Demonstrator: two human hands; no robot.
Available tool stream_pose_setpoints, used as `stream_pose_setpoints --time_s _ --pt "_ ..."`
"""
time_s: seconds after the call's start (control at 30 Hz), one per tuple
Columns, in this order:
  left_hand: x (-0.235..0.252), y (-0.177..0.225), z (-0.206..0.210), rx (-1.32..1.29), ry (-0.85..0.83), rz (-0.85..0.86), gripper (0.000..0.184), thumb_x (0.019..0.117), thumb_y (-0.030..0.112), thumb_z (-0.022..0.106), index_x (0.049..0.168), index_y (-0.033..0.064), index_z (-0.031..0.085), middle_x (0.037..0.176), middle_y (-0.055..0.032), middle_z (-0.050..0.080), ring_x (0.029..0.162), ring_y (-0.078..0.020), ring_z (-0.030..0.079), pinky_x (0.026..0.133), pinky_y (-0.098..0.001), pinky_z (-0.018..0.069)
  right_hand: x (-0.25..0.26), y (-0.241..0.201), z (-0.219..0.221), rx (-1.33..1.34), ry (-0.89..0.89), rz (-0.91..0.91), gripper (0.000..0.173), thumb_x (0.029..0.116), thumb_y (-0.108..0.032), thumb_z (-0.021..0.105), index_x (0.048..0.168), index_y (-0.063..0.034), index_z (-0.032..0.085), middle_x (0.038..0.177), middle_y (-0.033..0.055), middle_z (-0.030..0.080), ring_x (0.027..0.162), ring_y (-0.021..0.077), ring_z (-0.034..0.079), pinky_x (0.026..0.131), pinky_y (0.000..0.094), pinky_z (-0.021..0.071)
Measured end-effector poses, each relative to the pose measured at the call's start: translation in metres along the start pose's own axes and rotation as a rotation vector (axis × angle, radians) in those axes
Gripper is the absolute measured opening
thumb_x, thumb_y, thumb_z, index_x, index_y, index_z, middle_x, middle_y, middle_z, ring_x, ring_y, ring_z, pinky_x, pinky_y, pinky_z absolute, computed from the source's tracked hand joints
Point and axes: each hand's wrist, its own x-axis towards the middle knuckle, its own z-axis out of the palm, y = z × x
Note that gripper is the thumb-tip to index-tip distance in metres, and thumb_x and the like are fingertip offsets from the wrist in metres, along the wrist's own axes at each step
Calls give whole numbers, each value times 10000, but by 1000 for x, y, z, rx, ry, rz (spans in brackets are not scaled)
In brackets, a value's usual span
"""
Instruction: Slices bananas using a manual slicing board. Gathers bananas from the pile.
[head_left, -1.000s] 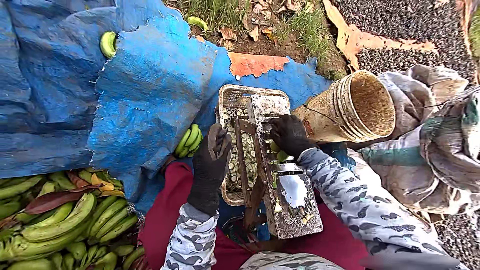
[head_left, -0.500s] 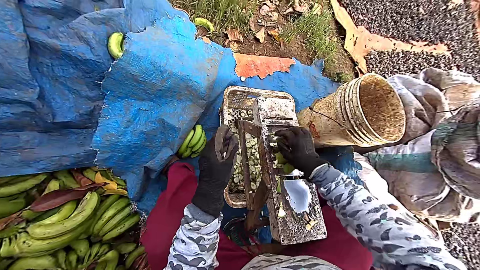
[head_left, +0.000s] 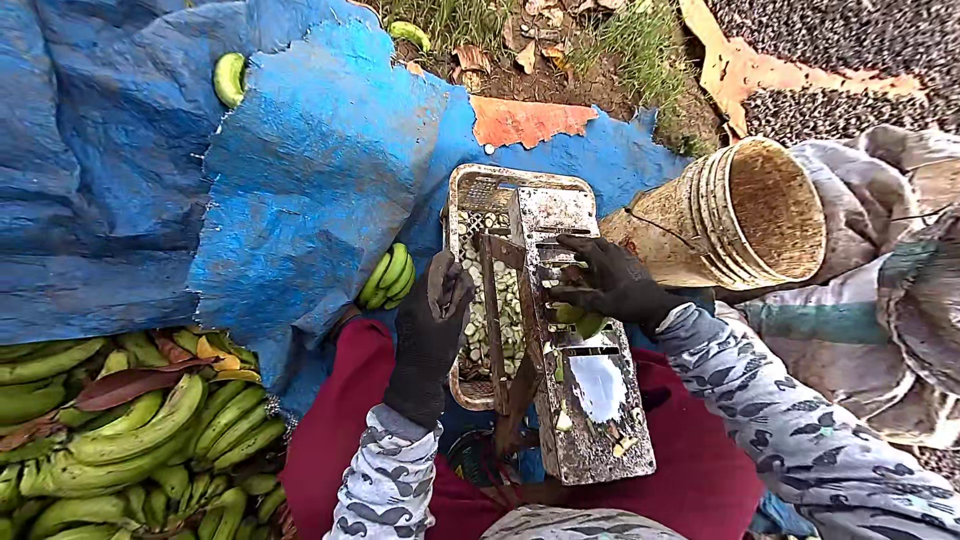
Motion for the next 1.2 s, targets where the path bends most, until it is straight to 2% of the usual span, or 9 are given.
stream_pose_setpoints --time_s 0.13,0.33,0.47,0.53,0.7,0.83,1.0,1.1,1.2 --pt "3 5 3 -31 9 18 503 993 188 670 1463 91 520 1329 -92 654 1133 -127 667 969 -318 555 -16 -3 20 81 90 78 425 865 -305 803 1250 -149 712 1207 169 656 1108 374 627 937 633 493" --pt "-1 5 2 -1 -9 -18 498 988 204 675 1456 119 528 1317 -71 660 1072 -116 680 903 -316 574 -90 -34 62 -181 487 -55 419 962 -446 563 1148 -123 755 1046 149 743 1041 383 692 1001 620 476" --pt "0 3 5 -7 7 -6 501 988 197 673 1456 86 530 1304 -98 665 1076 -123 681 915 -312 569 3 -14 37 -333 310 143 408 924 -372 639 1136 -38 740 1108 254 698 1144 479 624 1101 667 364" --pt "-1 4 6 -43 19 30 505 988 170 670 1455 47 521 1307 -122 658 1111 -119 671 955 -290 555 36 -12 28 -365 250 245 398 938 -359 643 1155 -35 720 1158 266 670 1135 476 614 1001 661 419" --pt "-1 5 4 -36 14 57 503 975 157 686 1443 58 532 1306 -104 664 1112 -113 674 964 -294 555 -30 -20 16 -326 382 250 378 975 -321 598 1146 2 697 1106 318 637 1012 535 626 821 701 471" --pt "-1 2 4 10 1 24 512 977 182 683 1452 72 529 1313 -113 662 1130 -162 673 973 -357 555 -40 -31 23 -380 355 185 259 947 -219 630 1022 8 731 1017 315 660 964 538 641 819 698 471" --pt "1 6 1 -40 14 -7 521 973 171 687 1458 69 526 1318 -107 659 1141 -148 667 986 -338 551 52 -27 -7 -247 71 559 525 980 -465 631 1214 5 641 1241 311 600 1101 510 624 855 688 491" --pt "3 5 1 -26 10 4 502 990 228 674 1453 92 536 1319 -81 660 1130 -125 671 973 -323 566 35 8 -31 -109 13 371 713 882 -702 640 1283 -113 650 1135 218 669 982 412 673 806 669 524" --pt "4 5 5 -18 4 10 506 989 213 676 1458 97 529 1324 -87 655 1107 -134 673 948 -335 569 17 33 -19 -19 27 28 784 839 -627 708 1460 -172 565 1444 129 578 1321 342 545 1092 632 395"
